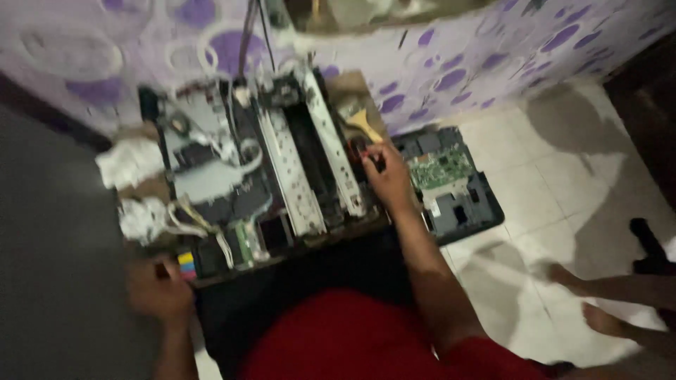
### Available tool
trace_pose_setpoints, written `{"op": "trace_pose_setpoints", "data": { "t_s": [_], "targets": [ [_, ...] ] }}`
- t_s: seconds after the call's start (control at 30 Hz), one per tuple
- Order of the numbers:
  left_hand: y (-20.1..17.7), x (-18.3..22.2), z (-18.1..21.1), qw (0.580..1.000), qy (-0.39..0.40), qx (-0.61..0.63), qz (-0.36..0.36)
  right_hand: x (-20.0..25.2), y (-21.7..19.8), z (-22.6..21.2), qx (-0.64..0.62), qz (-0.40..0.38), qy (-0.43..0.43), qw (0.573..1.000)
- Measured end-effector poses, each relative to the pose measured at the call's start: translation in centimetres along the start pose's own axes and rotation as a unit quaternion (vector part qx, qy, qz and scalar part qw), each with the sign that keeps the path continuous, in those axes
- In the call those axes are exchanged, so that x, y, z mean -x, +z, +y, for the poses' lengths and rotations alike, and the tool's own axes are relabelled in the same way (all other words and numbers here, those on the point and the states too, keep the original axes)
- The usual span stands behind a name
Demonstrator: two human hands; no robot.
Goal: Repairing a printer by manipulating the ink tank system, internal wiring, and using a screwdriver
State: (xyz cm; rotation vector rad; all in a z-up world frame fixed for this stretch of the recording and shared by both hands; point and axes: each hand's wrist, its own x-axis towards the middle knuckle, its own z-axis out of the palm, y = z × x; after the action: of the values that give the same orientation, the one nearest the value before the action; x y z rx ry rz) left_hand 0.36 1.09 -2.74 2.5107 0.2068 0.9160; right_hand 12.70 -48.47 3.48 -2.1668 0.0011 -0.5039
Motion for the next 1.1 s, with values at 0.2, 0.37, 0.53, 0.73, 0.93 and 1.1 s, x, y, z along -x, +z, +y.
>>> {"op": "trace_pose_setpoints", "data": {
  "t_s": [0.2,0.37,0.53,0.73,0.93,1.1],
  "targets": [
    [-1.8,-1.4,3.1,0.995,0.096,0.03,0.028,0.5,0.5,1.8,-0.011,0.021,0.04,0.999],
    [-0.7,-1.9,2.3,0.989,0.071,0.121,0.041,0.8,-0.8,-1.7,0.054,-0.077,0.012,0.995],
    [-2.4,-3.4,2.9,0.997,0.056,0.022,0.051,1.3,-0.9,-4.6,0.147,-0.112,0.075,0.98],
    [-3.6,-5.1,5.2,0.998,-0.008,0.05,0.046,1.3,-2.8,-3.6,0.149,-0.162,0.069,0.973],
    [-3.2,-6.5,3.8,0.983,-0.039,0.18,0.018,1.2,-4.8,-10.4,0.094,-0.128,-0.075,0.984],
    [-1.7,-7.9,4.0,0.988,0.005,0.152,-0.029,2.3,-3.4,-12.1,0.065,-0.13,-0.111,0.983]
  ]
}}
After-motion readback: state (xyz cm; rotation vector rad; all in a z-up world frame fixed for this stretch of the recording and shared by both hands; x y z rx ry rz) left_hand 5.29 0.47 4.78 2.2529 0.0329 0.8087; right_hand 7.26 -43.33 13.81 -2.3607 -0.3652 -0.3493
